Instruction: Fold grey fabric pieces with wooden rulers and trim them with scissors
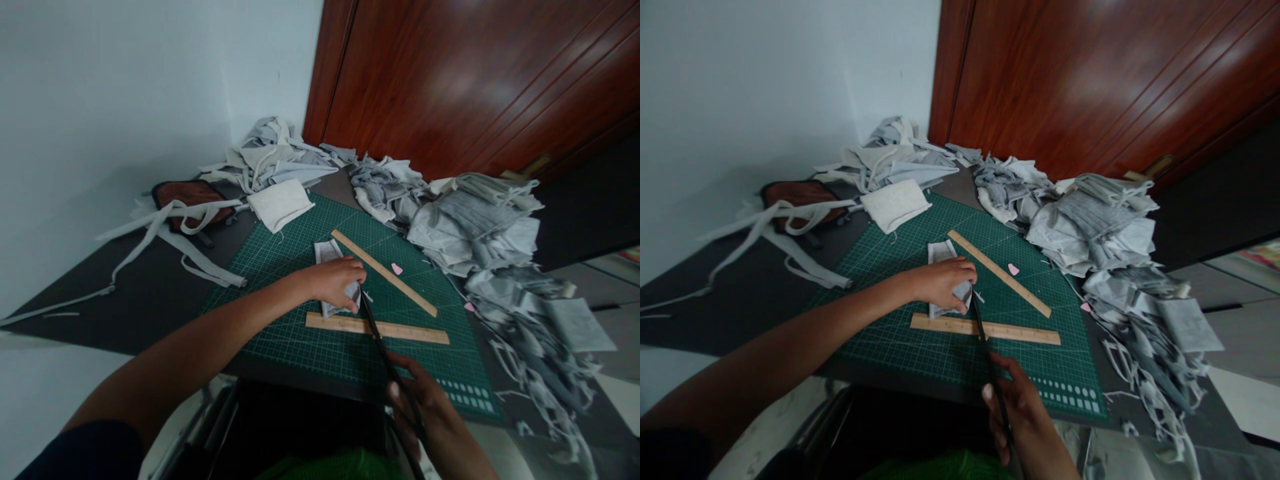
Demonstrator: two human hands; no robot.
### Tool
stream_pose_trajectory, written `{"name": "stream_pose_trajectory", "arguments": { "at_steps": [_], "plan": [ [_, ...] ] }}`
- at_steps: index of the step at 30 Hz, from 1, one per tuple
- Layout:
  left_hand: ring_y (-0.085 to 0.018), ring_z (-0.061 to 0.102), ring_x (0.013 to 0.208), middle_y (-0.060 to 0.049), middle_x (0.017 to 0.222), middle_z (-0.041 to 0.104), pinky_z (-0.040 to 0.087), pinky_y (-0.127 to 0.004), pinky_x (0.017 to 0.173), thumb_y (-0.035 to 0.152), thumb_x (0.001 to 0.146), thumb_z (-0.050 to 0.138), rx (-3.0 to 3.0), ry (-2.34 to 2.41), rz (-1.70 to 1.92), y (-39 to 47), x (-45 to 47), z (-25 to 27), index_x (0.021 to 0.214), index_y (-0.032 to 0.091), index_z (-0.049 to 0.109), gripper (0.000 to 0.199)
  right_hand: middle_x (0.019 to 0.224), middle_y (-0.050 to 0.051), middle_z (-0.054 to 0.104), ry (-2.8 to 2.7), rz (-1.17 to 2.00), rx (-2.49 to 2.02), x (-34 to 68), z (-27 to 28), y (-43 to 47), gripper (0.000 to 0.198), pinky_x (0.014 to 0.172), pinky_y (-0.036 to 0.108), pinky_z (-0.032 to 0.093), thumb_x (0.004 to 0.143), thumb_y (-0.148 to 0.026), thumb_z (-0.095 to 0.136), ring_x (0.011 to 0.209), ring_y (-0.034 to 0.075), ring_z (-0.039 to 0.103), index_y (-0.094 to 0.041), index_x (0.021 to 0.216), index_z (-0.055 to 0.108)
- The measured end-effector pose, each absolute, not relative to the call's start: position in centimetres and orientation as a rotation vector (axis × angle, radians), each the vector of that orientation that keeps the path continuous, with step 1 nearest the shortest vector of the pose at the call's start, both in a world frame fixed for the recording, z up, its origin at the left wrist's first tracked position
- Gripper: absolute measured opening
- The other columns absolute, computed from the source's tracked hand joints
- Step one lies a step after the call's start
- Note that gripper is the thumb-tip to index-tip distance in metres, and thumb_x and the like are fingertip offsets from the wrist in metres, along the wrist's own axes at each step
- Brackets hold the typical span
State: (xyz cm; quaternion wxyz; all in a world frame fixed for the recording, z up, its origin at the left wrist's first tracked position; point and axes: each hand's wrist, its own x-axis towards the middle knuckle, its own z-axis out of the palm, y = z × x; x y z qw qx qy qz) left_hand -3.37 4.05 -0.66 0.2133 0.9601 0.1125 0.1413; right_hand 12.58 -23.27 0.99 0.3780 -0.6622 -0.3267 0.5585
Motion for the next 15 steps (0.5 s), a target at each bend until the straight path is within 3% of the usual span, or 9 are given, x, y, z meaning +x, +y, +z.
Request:
{"name": "stream_pose_trajectory", "arguments": {
  "at_steps": [8,15],
  "plan": [
    [-0.031,0.057,0.115,-0.014,0.120,0.064,0.043,-0.038,0.098,0.045,0.069,0.091,2.798,0.453,0.380,3.0,-3.5,0.5,0.118,0.014,0.058,0.067,0.058,-0.011,0.048,-0.584,1.394,-1.584,11.4,1.5,-23.0,0.070,0.034,0.014,0.027,0.078,-0.068,0.079,0.038,0.005,0.034,-0.022,0.126,0.056],
    [-0.045,0.054,0.117,-0.025,0.123,0.063,0.043,-0.055,0.098,0.072,0.064,0.083,2.819,1.008,0.215,1.1,-4.1,1.5,0.112,0.009,0.064,0.081,0.059,-0.010,0.050,-0.447,1.358,-1.545,12.2,0.5,-23.9,0.072,0.034,0.013,0.026,0.072,-0.070,0.082,0.036,0.003,0.035,-0.028,0.125,0.057]
  ]
}}
